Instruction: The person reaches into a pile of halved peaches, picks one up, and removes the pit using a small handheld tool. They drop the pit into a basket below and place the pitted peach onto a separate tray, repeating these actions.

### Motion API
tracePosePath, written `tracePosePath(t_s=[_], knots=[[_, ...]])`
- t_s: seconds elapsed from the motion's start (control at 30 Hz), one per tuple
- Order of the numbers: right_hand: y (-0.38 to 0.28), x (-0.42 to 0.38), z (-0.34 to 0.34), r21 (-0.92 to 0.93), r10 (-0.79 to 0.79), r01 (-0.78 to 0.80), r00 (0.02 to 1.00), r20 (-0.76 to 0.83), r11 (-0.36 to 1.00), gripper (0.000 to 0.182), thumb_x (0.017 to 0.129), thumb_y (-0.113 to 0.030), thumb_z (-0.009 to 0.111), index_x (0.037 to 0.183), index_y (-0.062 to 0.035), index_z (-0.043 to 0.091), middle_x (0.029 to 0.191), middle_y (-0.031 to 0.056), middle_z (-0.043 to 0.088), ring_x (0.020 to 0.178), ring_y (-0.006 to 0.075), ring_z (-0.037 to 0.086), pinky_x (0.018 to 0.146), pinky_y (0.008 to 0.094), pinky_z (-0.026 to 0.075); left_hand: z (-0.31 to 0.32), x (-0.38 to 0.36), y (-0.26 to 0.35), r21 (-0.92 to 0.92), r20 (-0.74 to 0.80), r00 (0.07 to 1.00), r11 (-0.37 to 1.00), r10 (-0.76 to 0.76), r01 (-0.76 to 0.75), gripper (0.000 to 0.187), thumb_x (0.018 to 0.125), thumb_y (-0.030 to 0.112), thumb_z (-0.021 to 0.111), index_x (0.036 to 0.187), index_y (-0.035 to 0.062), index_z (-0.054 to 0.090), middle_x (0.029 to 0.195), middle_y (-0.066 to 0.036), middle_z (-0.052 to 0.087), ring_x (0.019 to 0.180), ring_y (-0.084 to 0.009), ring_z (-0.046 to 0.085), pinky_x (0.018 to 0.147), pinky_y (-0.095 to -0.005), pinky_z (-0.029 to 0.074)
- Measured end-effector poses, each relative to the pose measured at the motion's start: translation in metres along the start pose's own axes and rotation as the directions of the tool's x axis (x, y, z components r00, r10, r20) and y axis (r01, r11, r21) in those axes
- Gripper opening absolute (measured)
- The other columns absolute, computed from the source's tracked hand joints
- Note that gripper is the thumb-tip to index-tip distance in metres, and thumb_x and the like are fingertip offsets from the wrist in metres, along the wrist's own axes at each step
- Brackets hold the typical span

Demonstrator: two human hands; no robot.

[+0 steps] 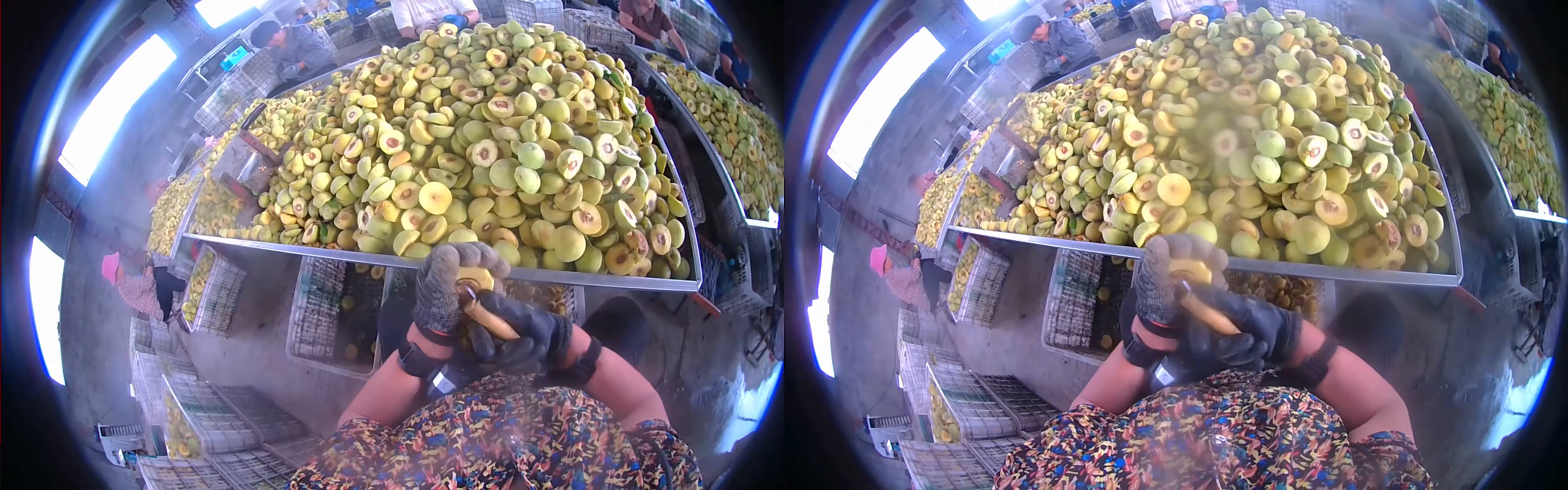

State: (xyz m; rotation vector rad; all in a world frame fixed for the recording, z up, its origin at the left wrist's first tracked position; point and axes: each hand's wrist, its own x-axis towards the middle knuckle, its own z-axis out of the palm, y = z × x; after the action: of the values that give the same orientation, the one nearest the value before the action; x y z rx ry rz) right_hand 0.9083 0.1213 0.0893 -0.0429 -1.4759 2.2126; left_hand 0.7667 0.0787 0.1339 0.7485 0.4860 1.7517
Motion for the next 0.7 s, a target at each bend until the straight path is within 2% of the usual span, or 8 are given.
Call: tracePosePath(t_s=[0.1, 0.17, 0.2, 0.23, 0.27, 0.33, 0.4, 0.7], knots=[[-0.002, -0.012, -0.014, 0.5, 0.464, -0.551, 0.834, 0.299, 0.668, 0.041, 0.097, -0.042, 0.054, 0.114, -0.0068, 0.066, 0.061, 0.0026, 0.055, 0.037, 0.004, 0.038, 0.033, 0.0238, 0.029, -0.01, 0.009, 0.001, -0.079, -0.179, 0.983, 0.996, -0.046, 0.032, 0.042, 0.095, 0.05, 0.057, 0.098, 0.0082, 0.055, 0.1, -0.009, 0.057, 0.093, -0.0244, 0.058, 0.075, -0.0428, 0.056], [-0.009, -0.021, -0.023, -0.288, 0.563, -0.547, 0.826, -0.033, 0.786, 0.049, 0.095, -0.051, 0.055, 0.101, -0.0055, 0.071, 0.063, 0.0054, 0.059, 0.042, 0.0109, 0.049, 0.041, 0.0277, 0.04, -0.025, 0.026, 0.005, -0.112, -0.402, 0.916, 0.993, -0.005, -0.044, 0.041, 0.093, 0.05, 0.061, 0.105, 0.0114, 0.058, 0.103, -0.005, 0.059, 0.097, -0.0254, 0.06, 0.076, -0.0441, 0.057], [0.019, -0.04, -0.043, -0.685, 0.515, -0.473, 0.841, -0.163, 0.555, 0.052, 0.094, -0.053, 0.054, 0.096, -0.0045, 0.072, 0.068, 0.0085, 0.063, 0.052, 0.0172, 0.057, 0.051, 0.0319, 0.046, -0.022, 0.035, 0.01, 0.179, -0.396, 0.908, 0.982, 0.134, -0.067, 0.037, 0.091, 0.046, 0.064, 0.104, 0.0109, 0.061, 0.105, -0.005, 0.063, 0.101, -0.0245, 0.062, 0.078, -0.0418, 0.056], [0.051, -0.062, -0.059, -0.919, 0.426, -0.354, 0.869, -0.253, 0.176, 0.056, 0.094, -0.056, 0.053, 0.091, -0.0036, 0.072, 0.073, 0.0116, 0.068, 0.061, 0.0234, 0.064, 0.061, 0.0362, 0.052, -0.045, 0.049, 0.013, 0.838, 0.043, 0.94, 0.5, 0.337, -0.218, 0.033, 0.09, 0.042, 0.065, 0.102, 0.0105, 0.063, 0.103, -0.006, 0.064, 0.099, -0.0237, 0.063, 0.079, -0.0407, 0.055], [0.054, -0.075, -0.06, -0.915, 0.43, -0.358, 0.867, -0.253, 0.184, 0.056, 0.094, -0.056, 0.053, 0.091, -0.0036, 0.072, 0.073, 0.0116, 0.068, 0.061, 0.0234, 0.064, 0.061, 0.0362, 0.052, -0.081, 0.061, 0.008, 0.852, 0.481, 0.867, -0.302, 0.126, -0.428, 0.029, 0.09, 0.037, 0.066, 0.099, 0.0101, 0.064, 0.101, -0.007, 0.065, 0.098, -0.023, 0.063, 0.081, -0.0396, 0.055], [0.044, -0.085, -0.066, -0.91, 0.482, -0.38, 0.836, -0.261, 0.166, 0.056, 0.094, -0.056, 0.05, 0.098, -0.0046, 0.072, 0.092, 0.016, 0.072, 0.086, 0.0335, 0.069, 0.081, 0.0424, 0.052, -0.097, 0.082, -0.006, 0.891, 0.434, 0.9, -0.129, -0.046, -0.436, 0.026, 0.088, 0.031, 0.066, 0.103, 0.0092, 0.067, 0.104, -0.011, 0.066, 0.097, -0.0237, 0.064, 0.087, -0.0377, 0.052], [0.011, -0.066, -0.059, -0.848, 0.594, -0.487, 0.752, -0.287, 0.207, 0.054, 0.095, -0.055, 0.05, 0.101, -0.0065, 0.072, 0.094, 0.0178, 0.071, 0.087, 0.0355, 0.069, 0.081, 0.0433, 0.052, -0.038, 0.107, 0.011, 0.677, 0.033, 0.951, -0.693, -0.307, -0.248, 0.026, 0.078, 0.023, 0.07, 0.101, 0.0096, 0.068, 0.108, -0.013, 0.067, 0.099, -0.0319, 0.064, 0.09, -0.0427, 0.05], [-0.02, -0.049, -0.065, -0.906, 0.287, -0.337, 0.921, -0.262, 0.256, 0.039, 0.085, -0.042, 0.066, 0.093, -0.0035, 0.063, 0.085, 0.0207, 0.065, 0.082, 0.0391, 0.066, 0.073, 0.0451, 0.053, -0.083, 0.165, -0.042, 0.756, 0.015, 0.961, -0.626, -0.276, -0.192, 0.032, 0.078, 0.028, 0.069, 0.102, 0.0058, 0.067, 0.099, -0.018, 0.069, 0.094, -0.0382, 0.065, 0.081, -0.0459, 0.053]])
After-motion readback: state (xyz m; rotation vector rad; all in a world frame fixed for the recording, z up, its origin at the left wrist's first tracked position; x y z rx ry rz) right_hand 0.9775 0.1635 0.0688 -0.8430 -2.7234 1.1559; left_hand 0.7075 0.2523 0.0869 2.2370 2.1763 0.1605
